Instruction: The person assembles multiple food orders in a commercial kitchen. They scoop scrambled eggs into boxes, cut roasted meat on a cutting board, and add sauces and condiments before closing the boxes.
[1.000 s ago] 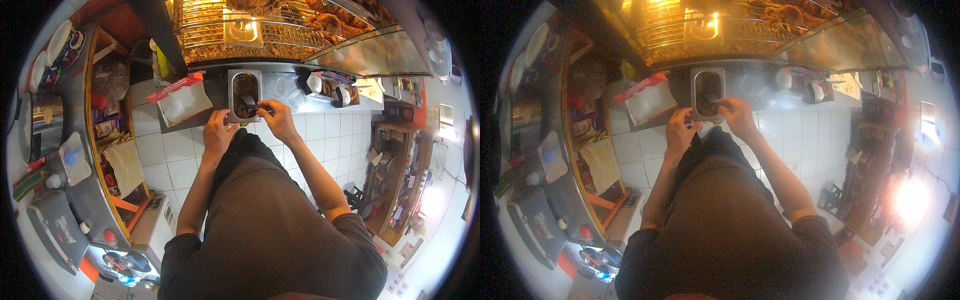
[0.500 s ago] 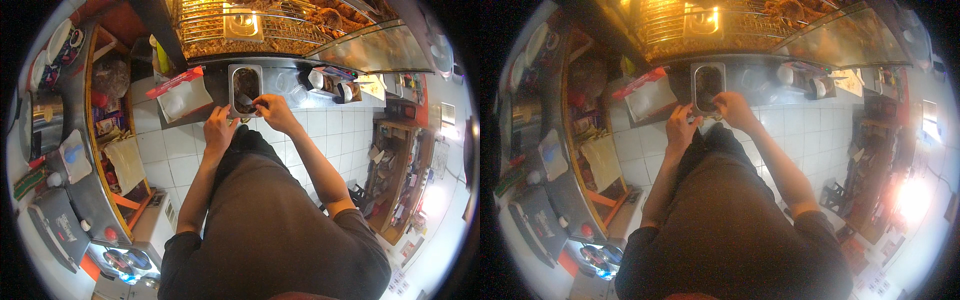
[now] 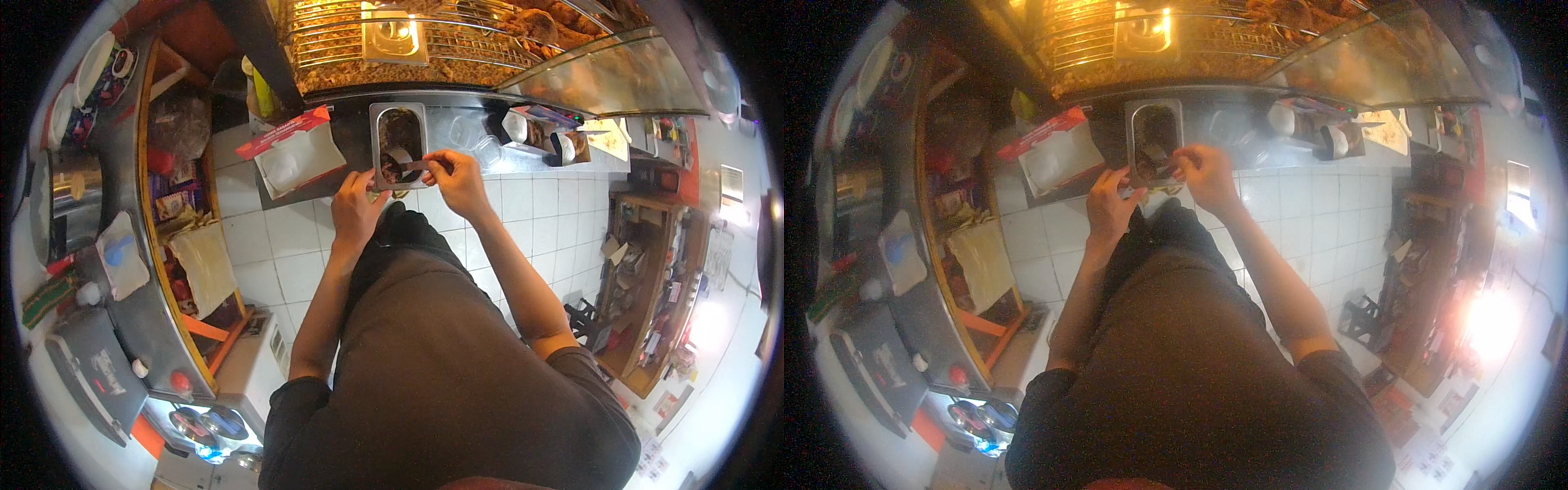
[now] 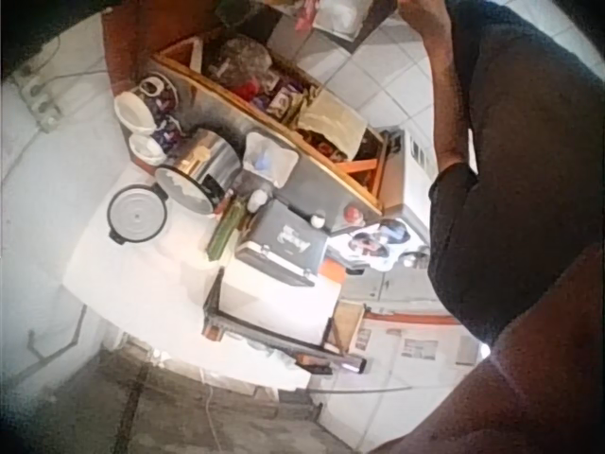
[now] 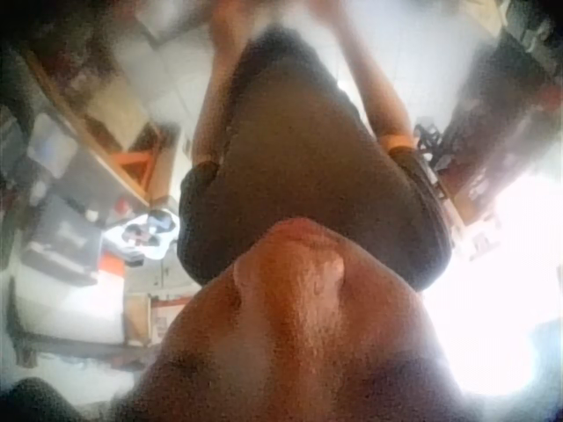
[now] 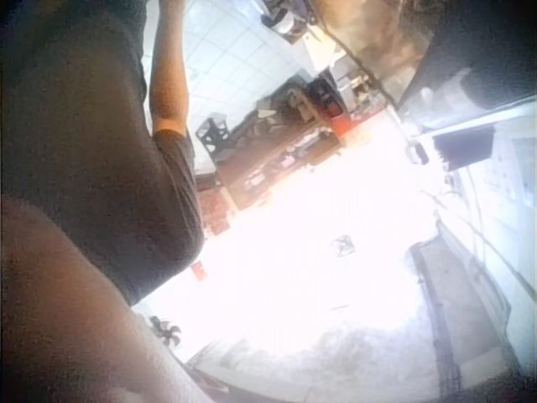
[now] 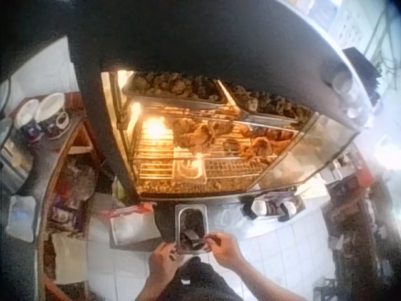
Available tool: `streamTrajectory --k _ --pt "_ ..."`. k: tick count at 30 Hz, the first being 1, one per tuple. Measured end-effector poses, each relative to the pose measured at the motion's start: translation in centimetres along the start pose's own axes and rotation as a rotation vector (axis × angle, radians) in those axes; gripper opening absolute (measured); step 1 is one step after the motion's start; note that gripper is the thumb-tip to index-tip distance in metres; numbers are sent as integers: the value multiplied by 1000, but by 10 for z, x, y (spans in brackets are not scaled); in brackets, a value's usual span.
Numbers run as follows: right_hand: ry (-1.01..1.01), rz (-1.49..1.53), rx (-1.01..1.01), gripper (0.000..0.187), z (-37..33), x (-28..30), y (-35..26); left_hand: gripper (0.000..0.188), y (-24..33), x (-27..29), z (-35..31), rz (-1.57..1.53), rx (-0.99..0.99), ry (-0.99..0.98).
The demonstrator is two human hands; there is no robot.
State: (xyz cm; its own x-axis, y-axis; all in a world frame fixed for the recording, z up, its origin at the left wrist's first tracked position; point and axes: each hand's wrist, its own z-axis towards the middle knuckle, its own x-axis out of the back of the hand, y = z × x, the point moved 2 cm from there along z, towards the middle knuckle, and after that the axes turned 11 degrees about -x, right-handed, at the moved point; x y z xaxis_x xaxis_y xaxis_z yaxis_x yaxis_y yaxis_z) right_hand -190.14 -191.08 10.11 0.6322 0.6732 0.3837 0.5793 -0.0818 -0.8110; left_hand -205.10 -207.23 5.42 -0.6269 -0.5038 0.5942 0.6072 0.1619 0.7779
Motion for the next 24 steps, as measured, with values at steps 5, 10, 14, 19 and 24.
streamTrajectory --k 5,10,14,19,24 --pt "10 -52 58 18 -8 -4 1 47 -2 -2 1 -26 -10 -8" --pt "44 -315 366 16 -4 1 -9 47 -1 -3 -3 -32 -2 12" --pt "-76 -397 344 15 -5 -4 -4 48 -2 -4 -2 -70 11 25" --pt "-136 -113 117 15 0 -5 14 48 -6 -4 -2 -78 -3 39" --pt "-162 32 19 20 13 3 23 47 -8 -7 0 -77 -22 41"
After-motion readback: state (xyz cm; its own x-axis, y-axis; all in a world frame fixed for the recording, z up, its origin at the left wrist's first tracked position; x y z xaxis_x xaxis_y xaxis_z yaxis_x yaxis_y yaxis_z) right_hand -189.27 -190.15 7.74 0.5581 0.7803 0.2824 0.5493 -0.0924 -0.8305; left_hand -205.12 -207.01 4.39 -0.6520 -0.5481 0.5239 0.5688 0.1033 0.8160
